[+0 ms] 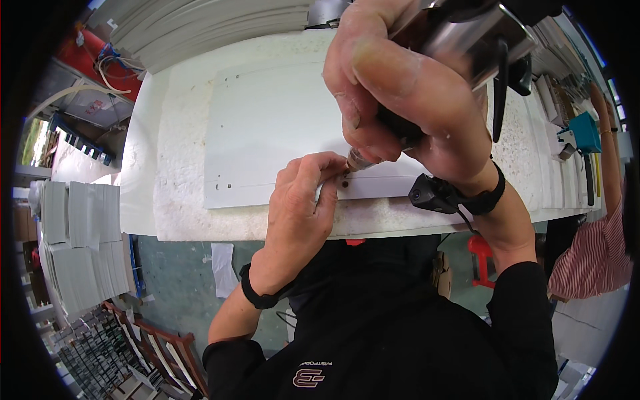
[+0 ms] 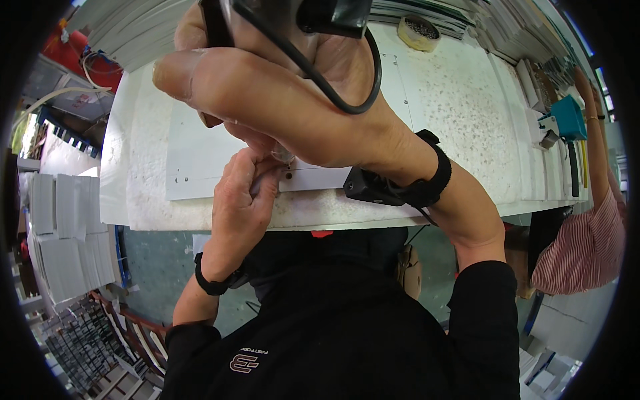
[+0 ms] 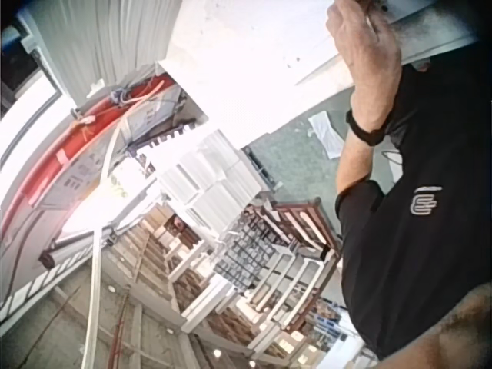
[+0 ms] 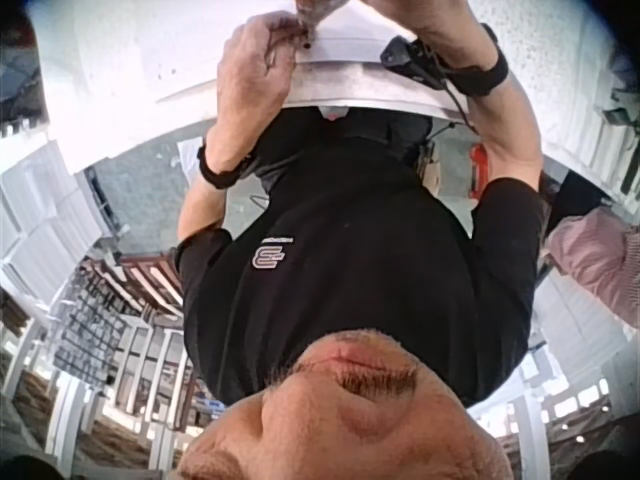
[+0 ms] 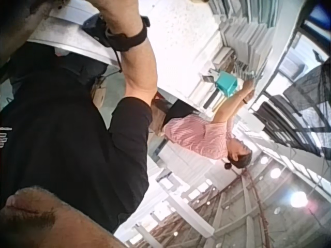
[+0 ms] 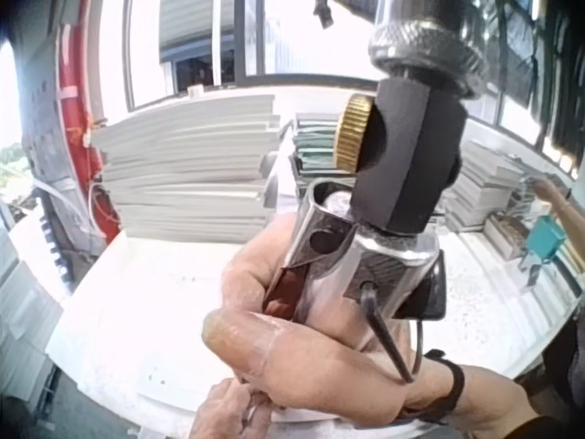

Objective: The person uses a pneumatic screwdriver to fasten screws into a white rectangular frame on a workbench. They then move the completed frame aside and pick up a dark glass pane, placing it into a frame. Finally, they place a white panel over the glass and prepare to fasten it.

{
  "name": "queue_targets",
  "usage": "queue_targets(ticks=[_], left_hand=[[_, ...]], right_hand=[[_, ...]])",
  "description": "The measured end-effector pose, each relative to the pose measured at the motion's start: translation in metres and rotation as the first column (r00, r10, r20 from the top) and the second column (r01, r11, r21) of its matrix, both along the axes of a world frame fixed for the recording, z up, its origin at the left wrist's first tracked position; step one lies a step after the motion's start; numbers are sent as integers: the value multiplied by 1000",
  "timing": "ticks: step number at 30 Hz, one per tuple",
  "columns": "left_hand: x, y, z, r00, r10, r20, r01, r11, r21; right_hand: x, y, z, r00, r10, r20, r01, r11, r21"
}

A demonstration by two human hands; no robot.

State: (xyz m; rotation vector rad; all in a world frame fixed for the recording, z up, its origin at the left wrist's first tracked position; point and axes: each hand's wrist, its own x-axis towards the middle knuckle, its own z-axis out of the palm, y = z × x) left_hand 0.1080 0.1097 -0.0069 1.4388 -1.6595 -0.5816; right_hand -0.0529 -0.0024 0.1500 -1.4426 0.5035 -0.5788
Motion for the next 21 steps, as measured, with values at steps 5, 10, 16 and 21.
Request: queue_targets(ticks=[5,10,16,21], left_hand=[[1,-2,-1,1000,-15,13,15,1000,-15],[3,1,-3,1000,-15,16,15,1000,-16],[6,2,-4,999,22,-26,-21,999,25],[6,1,-5,999,9,49,-7,999,-44]], right_hand=[[2,27,26,983,-184,-21,185,973,138],[19,12,-14,993,-53,110,57,998,-32],[29,1,-48,954,95,285,-14,962,-274],[22,8,-51,965,76,250,5,952,-305]])
